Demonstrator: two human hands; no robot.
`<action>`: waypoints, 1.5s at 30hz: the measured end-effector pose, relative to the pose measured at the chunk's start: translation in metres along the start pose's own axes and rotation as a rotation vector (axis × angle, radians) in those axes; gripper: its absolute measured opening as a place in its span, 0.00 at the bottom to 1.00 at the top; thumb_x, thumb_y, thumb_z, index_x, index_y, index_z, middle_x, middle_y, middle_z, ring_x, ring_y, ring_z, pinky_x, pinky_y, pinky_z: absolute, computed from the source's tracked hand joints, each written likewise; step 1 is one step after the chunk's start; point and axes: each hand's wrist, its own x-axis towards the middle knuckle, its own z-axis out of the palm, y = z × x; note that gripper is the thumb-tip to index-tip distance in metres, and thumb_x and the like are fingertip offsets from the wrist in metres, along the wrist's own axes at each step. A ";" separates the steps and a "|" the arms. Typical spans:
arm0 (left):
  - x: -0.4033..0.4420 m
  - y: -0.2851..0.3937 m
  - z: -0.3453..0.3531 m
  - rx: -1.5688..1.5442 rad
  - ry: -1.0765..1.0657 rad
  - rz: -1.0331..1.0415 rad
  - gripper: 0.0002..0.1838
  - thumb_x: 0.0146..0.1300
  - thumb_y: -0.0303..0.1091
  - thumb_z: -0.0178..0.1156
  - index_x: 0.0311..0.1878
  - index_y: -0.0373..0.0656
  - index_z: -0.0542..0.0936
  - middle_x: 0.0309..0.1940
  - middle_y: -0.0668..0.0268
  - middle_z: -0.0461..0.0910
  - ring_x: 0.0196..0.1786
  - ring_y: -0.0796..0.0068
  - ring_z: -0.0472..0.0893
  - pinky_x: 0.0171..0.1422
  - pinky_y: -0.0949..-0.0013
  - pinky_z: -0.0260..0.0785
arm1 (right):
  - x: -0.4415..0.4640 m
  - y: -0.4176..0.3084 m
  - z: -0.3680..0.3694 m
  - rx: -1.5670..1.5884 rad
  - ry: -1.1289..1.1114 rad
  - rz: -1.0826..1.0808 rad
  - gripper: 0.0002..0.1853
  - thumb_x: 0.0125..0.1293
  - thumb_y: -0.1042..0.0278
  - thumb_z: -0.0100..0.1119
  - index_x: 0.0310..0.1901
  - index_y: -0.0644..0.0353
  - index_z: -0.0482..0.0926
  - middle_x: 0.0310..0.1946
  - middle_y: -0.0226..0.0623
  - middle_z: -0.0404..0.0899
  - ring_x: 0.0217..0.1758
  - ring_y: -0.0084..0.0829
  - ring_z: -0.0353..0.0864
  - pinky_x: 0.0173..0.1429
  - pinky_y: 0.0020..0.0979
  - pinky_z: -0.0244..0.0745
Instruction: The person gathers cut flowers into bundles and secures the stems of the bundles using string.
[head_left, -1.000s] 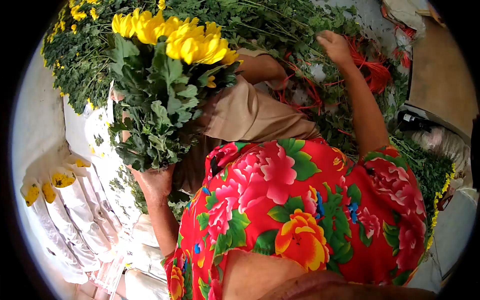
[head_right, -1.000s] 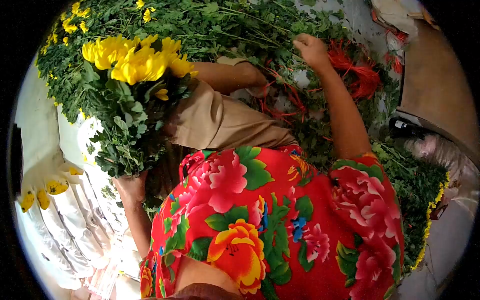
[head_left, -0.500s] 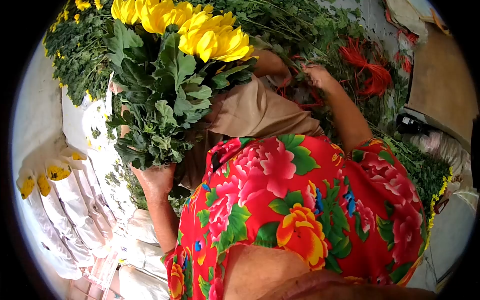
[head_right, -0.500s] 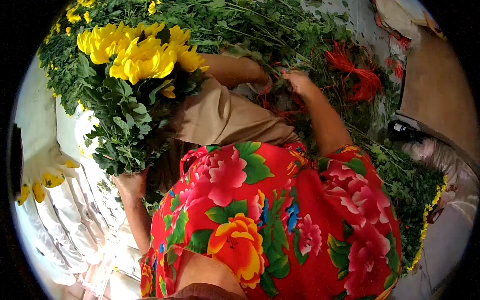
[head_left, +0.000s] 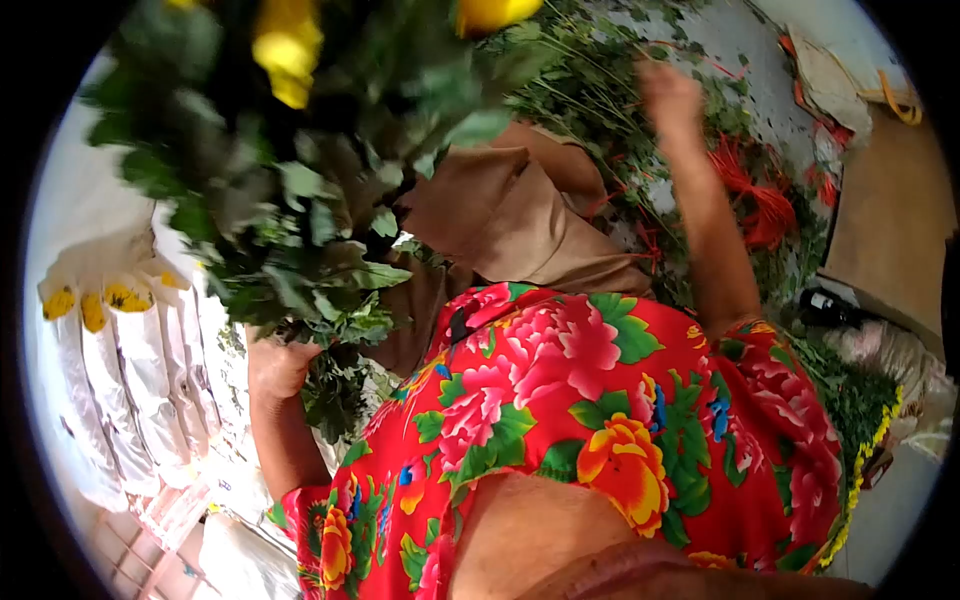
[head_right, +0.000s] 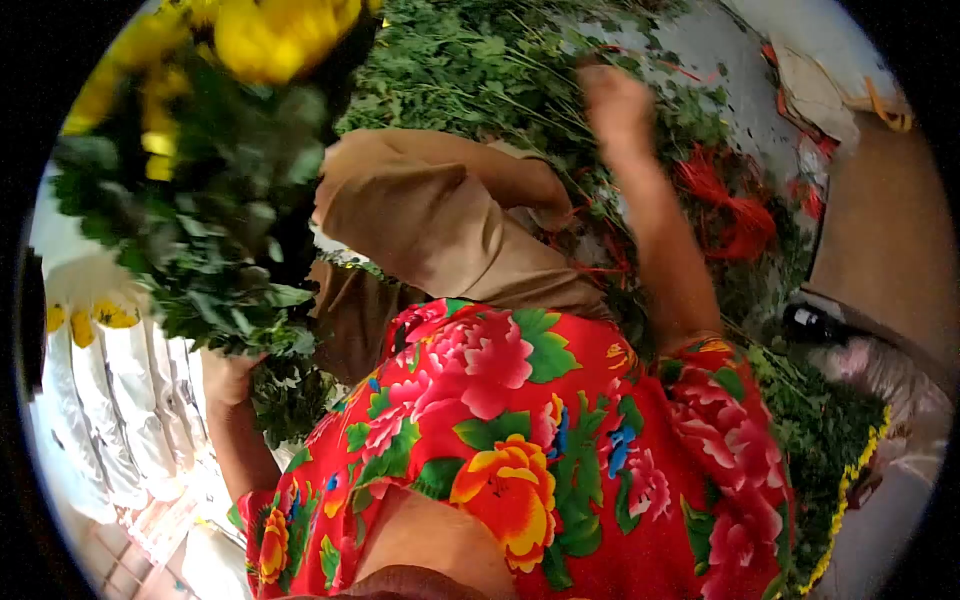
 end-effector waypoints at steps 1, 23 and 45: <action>-0.001 -0.005 -0.003 0.006 -0.020 0.005 0.22 0.44 0.26 0.71 0.47 0.38 0.83 0.45 0.58 0.84 0.47 0.57 0.83 0.50 0.61 0.76 | -0.022 -0.020 0.044 0.061 -0.135 -0.198 0.16 0.66 0.55 0.62 0.38 0.63 0.84 0.26 0.28 0.80 0.26 0.19 0.73 0.32 0.26 0.69; 0.048 0.031 0.089 0.177 0.157 0.102 0.26 0.40 0.38 0.72 0.35 0.29 0.73 0.26 0.44 0.80 0.35 0.42 0.82 0.42 0.51 0.76 | -0.191 -0.185 0.081 0.028 -1.316 -1.121 0.05 0.55 0.73 0.61 0.33 0.62 0.76 0.24 0.40 0.72 0.27 0.42 0.76 0.30 0.38 0.72; 0.032 0.039 0.011 0.429 0.235 0.698 0.08 0.57 0.35 0.63 0.32 0.39 0.83 0.37 0.57 0.81 0.39 0.57 0.78 0.43 0.58 0.71 | -0.181 -0.161 0.142 -0.049 -0.853 -0.977 0.04 0.58 0.74 0.63 0.32 0.60 0.77 0.26 0.40 0.74 0.29 0.44 0.78 0.32 0.39 0.72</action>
